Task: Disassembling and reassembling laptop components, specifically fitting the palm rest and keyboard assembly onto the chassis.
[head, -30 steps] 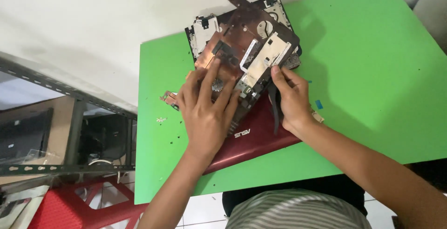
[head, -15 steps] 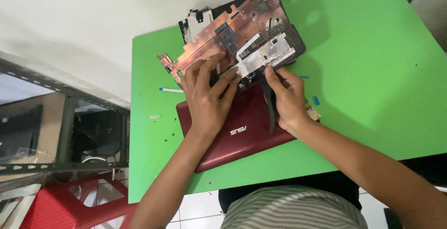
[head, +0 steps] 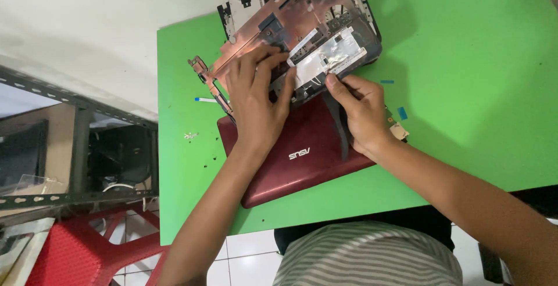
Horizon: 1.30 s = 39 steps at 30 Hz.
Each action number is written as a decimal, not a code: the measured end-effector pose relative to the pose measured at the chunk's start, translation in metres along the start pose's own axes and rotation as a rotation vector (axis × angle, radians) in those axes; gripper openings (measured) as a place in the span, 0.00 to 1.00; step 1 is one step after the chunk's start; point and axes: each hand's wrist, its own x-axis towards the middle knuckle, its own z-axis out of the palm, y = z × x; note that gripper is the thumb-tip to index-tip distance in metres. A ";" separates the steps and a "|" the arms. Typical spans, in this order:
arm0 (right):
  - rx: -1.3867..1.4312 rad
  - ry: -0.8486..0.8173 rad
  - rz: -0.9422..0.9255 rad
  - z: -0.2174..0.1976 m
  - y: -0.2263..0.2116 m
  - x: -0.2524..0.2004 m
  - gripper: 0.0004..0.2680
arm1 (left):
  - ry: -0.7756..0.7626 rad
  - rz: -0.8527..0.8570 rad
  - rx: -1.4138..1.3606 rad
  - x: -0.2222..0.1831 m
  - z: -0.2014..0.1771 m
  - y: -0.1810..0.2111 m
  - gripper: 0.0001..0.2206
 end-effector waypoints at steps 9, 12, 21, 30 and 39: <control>-0.029 -0.032 -0.040 0.005 -0.012 -0.007 0.07 | 0.023 -0.200 -0.270 0.007 0.003 -0.009 0.04; -0.042 -0.030 -0.047 0.002 -0.005 -0.004 0.08 | 0.024 -0.205 -0.295 0.006 0.003 -0.013 0.01; -0.042 -0.171 -0.055 -0.001 -0.024 -0.011 0.11 | -0.036 -0.149 -0.206 0.006 -0.005 0.008 0.13; -0.110 -0.198 -0.149 -0.002 -0.021 -0.013 0.14 | -0.085 0.081 -0.004 0.017 -0.013 0.002 0.10; -0.176 -0.239 -0.195 -0.001 -0.024 -0.012 0.18 | 0.050 -0.208 -0.340 0.006 -0.009 -0.013 0.24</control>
